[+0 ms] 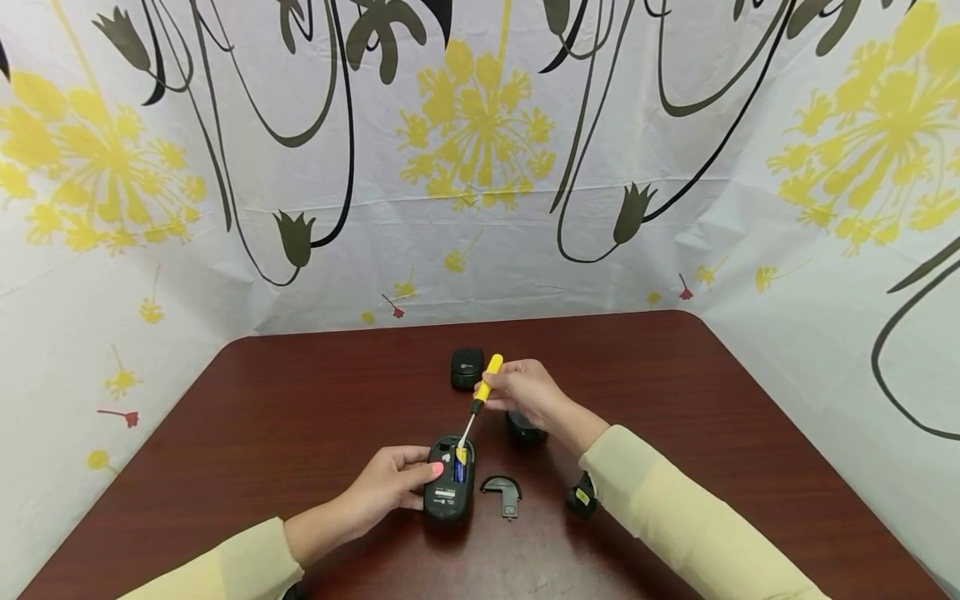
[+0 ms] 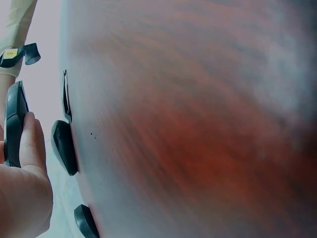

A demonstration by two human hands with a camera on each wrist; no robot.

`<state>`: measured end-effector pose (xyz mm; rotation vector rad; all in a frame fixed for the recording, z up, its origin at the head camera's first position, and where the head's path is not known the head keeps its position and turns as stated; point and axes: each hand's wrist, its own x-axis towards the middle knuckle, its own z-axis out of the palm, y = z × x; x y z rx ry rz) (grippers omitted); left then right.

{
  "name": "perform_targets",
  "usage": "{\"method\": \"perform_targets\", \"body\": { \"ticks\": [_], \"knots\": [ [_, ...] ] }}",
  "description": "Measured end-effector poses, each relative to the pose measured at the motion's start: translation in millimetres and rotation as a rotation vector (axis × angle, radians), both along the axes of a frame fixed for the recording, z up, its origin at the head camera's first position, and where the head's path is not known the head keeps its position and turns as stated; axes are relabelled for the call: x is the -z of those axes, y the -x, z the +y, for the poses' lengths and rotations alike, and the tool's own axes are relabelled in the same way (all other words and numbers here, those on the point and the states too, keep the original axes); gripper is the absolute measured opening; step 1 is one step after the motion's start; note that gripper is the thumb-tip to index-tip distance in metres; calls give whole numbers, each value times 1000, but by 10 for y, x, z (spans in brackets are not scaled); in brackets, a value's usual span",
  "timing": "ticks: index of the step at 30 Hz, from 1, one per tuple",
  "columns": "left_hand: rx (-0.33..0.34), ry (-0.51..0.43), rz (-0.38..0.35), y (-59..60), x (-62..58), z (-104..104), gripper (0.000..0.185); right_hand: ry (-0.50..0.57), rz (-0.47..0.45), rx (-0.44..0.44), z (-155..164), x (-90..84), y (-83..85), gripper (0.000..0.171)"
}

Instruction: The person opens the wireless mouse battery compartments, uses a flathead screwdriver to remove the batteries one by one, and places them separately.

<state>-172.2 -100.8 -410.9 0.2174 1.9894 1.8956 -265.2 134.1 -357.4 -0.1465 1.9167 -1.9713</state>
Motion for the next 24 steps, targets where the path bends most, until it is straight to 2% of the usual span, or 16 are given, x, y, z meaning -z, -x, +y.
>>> {"method": "perform_targets", "body": {
  "ticks": [8, 16, 21, 24],
  "knots": [
    [-23, -16, -7, 12, 5, -10, 43, -15, 241, -25, -13, -119, -134, 40],
    [-20, -39, -9, 9, 16, -23, 45, -29, 444, -116, -10, -219, -262, 32],
    [-20, -37, 1, 14, 27, -35, 46, -15, 507, -175, -20, -227, -276, 30],
    [-21, -39, 7, 11, 32, -39, 45, -5, 511, -191, -25, -226, -270, 28]
  ]
}}
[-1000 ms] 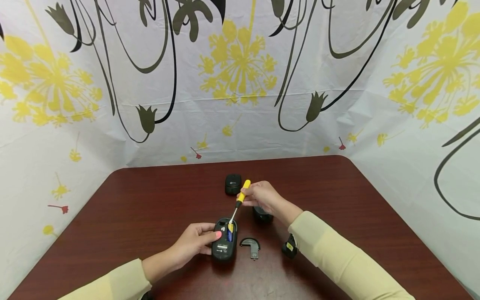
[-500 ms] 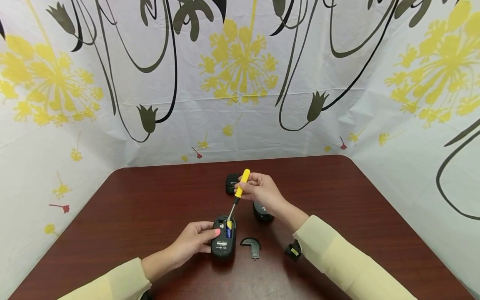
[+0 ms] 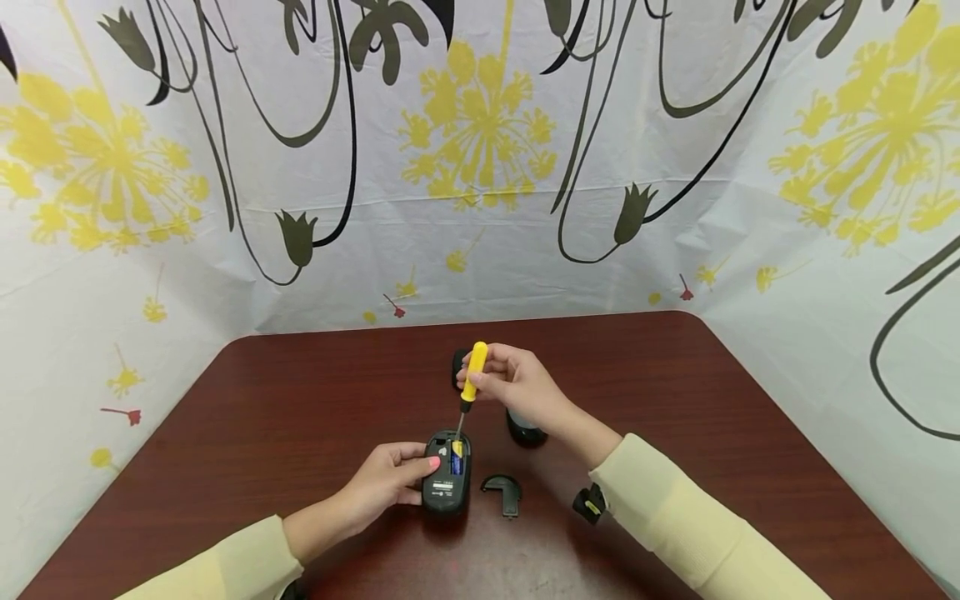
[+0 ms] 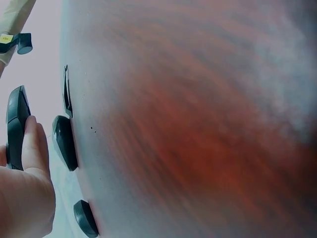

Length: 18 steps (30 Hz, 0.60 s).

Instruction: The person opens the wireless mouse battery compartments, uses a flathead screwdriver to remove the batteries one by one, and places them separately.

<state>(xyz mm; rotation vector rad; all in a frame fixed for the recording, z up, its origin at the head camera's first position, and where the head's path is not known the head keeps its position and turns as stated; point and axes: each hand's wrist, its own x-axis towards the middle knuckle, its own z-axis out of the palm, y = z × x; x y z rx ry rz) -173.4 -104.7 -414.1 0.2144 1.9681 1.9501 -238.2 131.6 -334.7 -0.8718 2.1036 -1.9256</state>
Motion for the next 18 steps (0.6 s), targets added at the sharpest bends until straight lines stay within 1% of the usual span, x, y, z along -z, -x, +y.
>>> {"method": "perform_targets", "body": {
  "ticks": [2, 4, 11, 18],
  "knots": [
    [-2, 5, 5, -4, 0, -2, 44, -4, -16, 7, -6, 1, 13, 29],
    [-1, 8, 5, -11, -2, -1, 43, -5, -51, 28, -5, 23, 43, 30],
    [-4, 32, 6, -37, -11, 6, 43, -9, -229, 108, 21, 131, 143, 37],
    [-6, 45, 14, -33, -35, 13, 43, 6, -358, 127, 51, 200, 228, 38]
  ]
}}
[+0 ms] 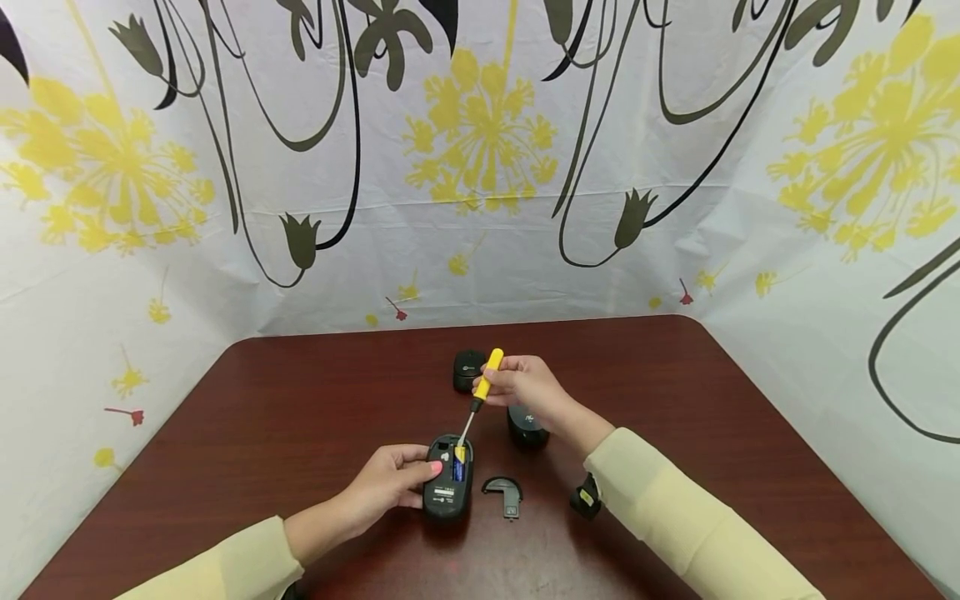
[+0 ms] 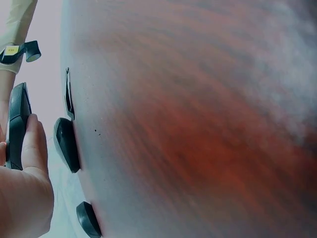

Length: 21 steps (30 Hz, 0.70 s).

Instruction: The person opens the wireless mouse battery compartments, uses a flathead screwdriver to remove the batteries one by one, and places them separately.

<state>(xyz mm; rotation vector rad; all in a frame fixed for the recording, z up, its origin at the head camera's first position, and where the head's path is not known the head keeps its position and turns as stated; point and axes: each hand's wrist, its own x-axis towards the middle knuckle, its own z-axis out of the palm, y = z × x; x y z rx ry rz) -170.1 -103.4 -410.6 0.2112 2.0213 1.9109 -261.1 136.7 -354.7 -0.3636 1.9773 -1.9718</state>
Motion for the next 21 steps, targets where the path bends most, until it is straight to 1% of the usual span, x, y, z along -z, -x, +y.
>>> {"method": "perform_targets", "body": {
  "ticks": [5, 8, 12, 17, 21],
  "knots": [
    [-1, 4, 8, 4, 17, 3, 42, 28, -81, -23, 17, 44, 44, 42],
    [0, -1, 14, 5, 20, 6, 42, 36, -114, -29, 16, 78, 75, 39],
    [0, -5, 19, 5, 20, 11, 43, 37, -149, -30, 7, 117, 101, 34],
    [1, -4, 10, 12, 23, 11, 43, 42, -191, -22, -6, 145, 114, 35],
    [1, -1, 3, 15, 18, 11, 43, 39, -207, -18, -20, 153, 127, 37]
  ]
}}
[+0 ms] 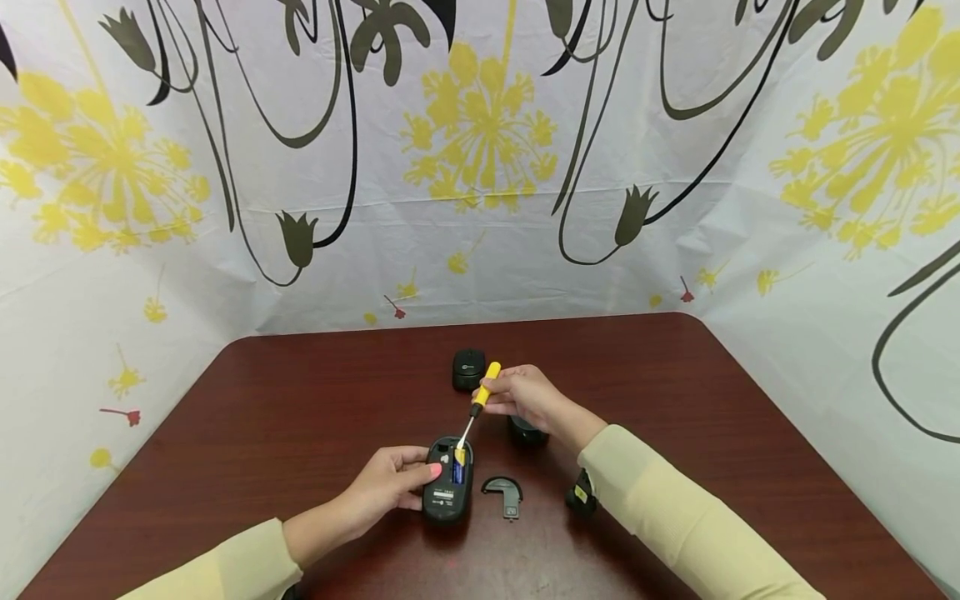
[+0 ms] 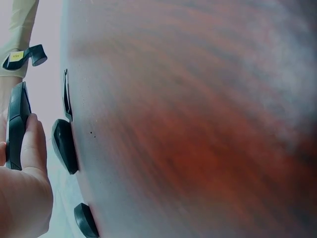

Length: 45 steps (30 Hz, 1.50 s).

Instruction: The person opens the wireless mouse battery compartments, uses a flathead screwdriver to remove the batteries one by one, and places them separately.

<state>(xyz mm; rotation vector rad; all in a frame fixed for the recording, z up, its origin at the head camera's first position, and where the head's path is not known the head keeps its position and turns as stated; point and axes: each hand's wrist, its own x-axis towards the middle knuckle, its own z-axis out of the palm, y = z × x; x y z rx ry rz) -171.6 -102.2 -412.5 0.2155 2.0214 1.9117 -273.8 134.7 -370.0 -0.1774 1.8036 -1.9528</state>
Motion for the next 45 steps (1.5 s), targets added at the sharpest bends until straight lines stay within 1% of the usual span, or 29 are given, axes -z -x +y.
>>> {"method": "perform_targets", "body": {
  "ticks": [7, 12, 16, 25, 33, 36, 39, 45],
  "knots": [
    [5, 2, 9, 2, -10, -16, 43, -3, -9, 3, -14, 8, 13, 38],
    [13, -19, 21, 10, -9, -21, 44, -9, -14, -1, -14, 23, 12, 42],
    [17, -33, 14, 14, -3, -19, 45, -9, -21, 11, -21, 24, 8, 41],
    [14, -32, 24, -13, -6, -9, 45, 7, -74, 8, -21, 60, 7, 41],
    [23, -35, 8, -12, -17, -2, 44, 16, -107, 26, -20, 79, 14, 42],
    [22, -34, 3, -11, -14, 0, 43, 16, -100, 31, -16, 64, 12, 41],
    [23, -35, 2, -8, -19, 1, 43, 17, -72, 29, -8, 30, 7, 42],
    [26, -35, 8, 2, -31, -4, 44, 59, -25, 42, 44, -99, -3, 45]
  ]
}}
